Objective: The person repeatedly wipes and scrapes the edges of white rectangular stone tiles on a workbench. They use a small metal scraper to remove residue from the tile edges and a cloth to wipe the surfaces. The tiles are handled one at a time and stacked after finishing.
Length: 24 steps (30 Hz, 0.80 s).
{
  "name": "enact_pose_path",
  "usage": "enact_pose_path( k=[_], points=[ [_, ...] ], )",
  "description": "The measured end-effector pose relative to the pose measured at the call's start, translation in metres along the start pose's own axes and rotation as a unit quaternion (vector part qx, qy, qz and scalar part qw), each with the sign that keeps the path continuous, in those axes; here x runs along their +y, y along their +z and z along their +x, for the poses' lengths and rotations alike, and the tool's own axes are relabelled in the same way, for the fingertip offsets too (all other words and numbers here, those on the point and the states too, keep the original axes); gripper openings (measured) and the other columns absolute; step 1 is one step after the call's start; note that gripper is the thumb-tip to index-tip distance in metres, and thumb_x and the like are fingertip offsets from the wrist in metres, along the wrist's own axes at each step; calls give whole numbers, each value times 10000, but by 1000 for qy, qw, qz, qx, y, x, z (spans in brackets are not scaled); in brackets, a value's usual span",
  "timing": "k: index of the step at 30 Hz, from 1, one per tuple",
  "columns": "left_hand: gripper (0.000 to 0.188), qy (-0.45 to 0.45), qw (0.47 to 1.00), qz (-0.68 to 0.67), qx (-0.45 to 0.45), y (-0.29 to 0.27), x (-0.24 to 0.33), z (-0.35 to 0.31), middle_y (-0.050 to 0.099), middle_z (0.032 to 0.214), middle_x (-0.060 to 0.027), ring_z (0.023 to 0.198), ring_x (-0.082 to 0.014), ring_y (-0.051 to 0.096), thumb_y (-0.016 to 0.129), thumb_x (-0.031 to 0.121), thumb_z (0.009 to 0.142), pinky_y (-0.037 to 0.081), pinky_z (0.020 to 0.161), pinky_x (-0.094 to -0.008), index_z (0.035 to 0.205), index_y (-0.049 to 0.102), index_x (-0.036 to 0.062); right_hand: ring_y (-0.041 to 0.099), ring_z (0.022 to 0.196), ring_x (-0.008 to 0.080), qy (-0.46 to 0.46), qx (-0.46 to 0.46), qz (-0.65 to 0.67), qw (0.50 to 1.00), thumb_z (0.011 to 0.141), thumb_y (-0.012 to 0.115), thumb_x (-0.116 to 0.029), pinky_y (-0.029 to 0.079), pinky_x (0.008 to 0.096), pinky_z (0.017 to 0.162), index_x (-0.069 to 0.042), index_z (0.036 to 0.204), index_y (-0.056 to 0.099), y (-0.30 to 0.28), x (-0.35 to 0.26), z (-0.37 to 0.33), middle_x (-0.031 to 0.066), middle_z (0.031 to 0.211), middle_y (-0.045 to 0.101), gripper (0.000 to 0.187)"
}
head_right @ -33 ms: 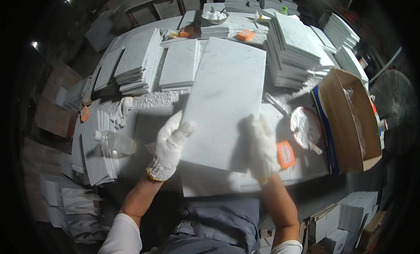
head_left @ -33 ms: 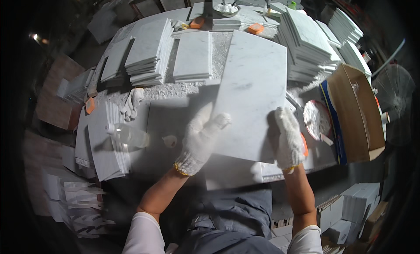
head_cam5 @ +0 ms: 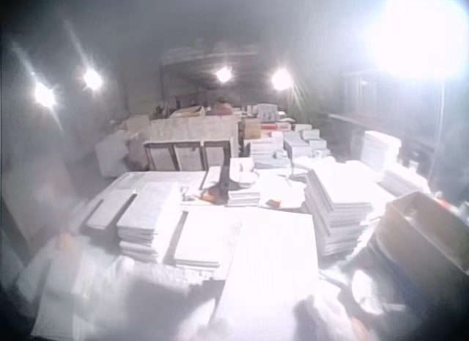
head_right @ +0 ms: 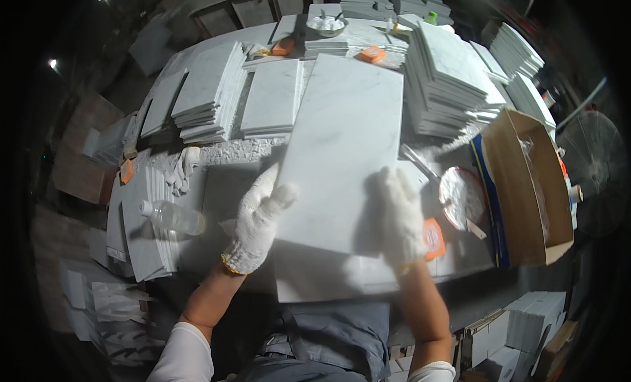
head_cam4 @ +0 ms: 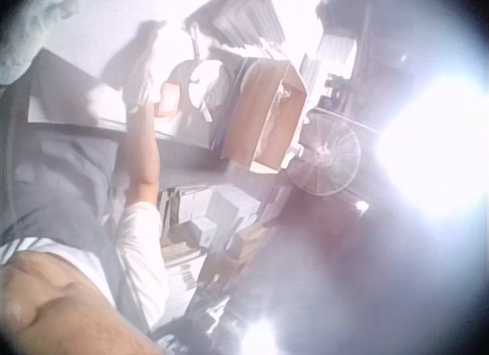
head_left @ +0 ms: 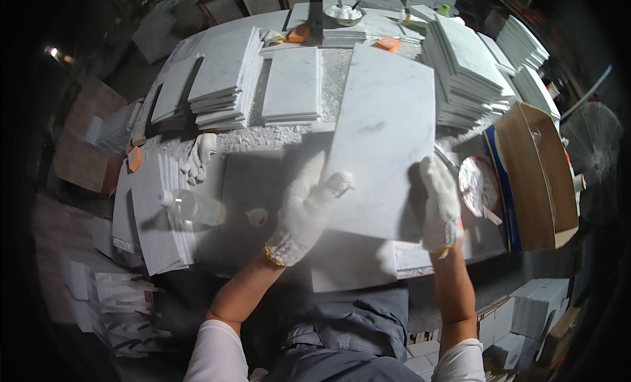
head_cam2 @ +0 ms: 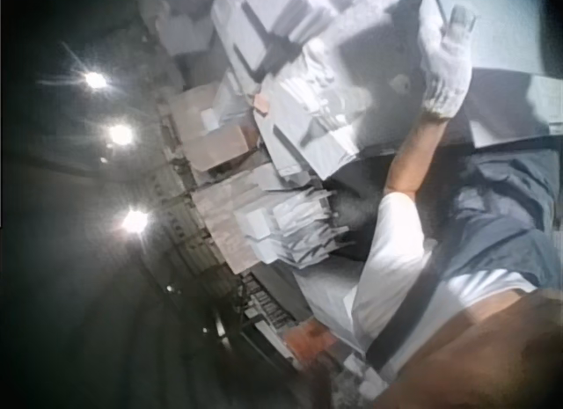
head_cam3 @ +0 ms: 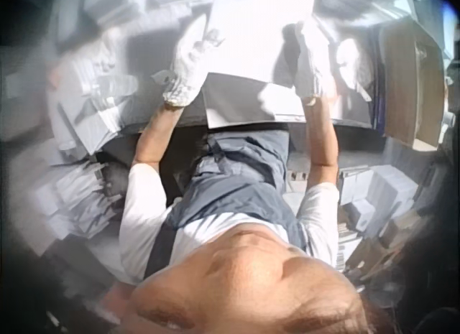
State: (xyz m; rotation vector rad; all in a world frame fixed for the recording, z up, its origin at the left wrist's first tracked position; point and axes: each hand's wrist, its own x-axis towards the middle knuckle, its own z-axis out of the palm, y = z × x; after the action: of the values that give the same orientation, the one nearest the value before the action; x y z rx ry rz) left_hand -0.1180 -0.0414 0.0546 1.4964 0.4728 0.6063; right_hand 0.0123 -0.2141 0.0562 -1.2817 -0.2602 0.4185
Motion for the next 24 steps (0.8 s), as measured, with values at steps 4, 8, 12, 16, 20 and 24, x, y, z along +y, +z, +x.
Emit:
enact_pose_path(
  k=[4,8,12,16,20,24],
  points=[
    [664,103,978,181,1,-16,-13,7,572,1448,-226,1285,-295,594,727,254,970,458,1132,-413,1503,460,-38,599,932,122,-163,-22,-204,965,1051,603,-413,502,295,785,-37,1216,668,12,2,107,46,1036,668,415],
    [656,200,876,431,-83,-18,-41,-23,584,1415,-132,1338,-332,543,784,320,886,496,1077,-468,1439,547,57,585,1177,153,5,-15,-126,992,1017,670,-412,468,323,1009,-21,1438,589,21,11,208,62,1270,677,580],
    [647,171,859,446,-183,-16,-55,-27,435,1572,-103,1483,-328,366,741,423,895,374,1184,-528,1447,563,135,617,1094,125,13,-27,-159,987,1035,654,-392,474,291,977,-5,1370,634,32,46,286,29,1169,712,513],
    [506,175,852,461,-177,-18,-48,-19,477,1517,-72,1417,-282,439,681,387,939,444,1143,-479,1374,631,134,621,1054,112,43,-100,-109,988,1042,648,-396,467,282,971,-15,1333,658,29,95,331,13,1157,716,480],
    [468,122,885,409,-189,-16,-47,-20,538,1489,-59,1397,-274,486,636,307,970,434,1152,-458,1409,612,145,552,1076,83,63,-94,-169,979,995,679,-512,458,263,921,-35,1385,641,29,140,358,-17,1149,677,618],
    [482,111,912,373,-131,-10,-53,-20,550,1441,-93,1304,-322,541,683,238,916,469,1084,-531,1385,632,144,560,993,76,81,-84,-160,980,1004,680,-480,467,258,869,-40,1334,669,35,166,364,-25,1094,678,550]
  ],
)
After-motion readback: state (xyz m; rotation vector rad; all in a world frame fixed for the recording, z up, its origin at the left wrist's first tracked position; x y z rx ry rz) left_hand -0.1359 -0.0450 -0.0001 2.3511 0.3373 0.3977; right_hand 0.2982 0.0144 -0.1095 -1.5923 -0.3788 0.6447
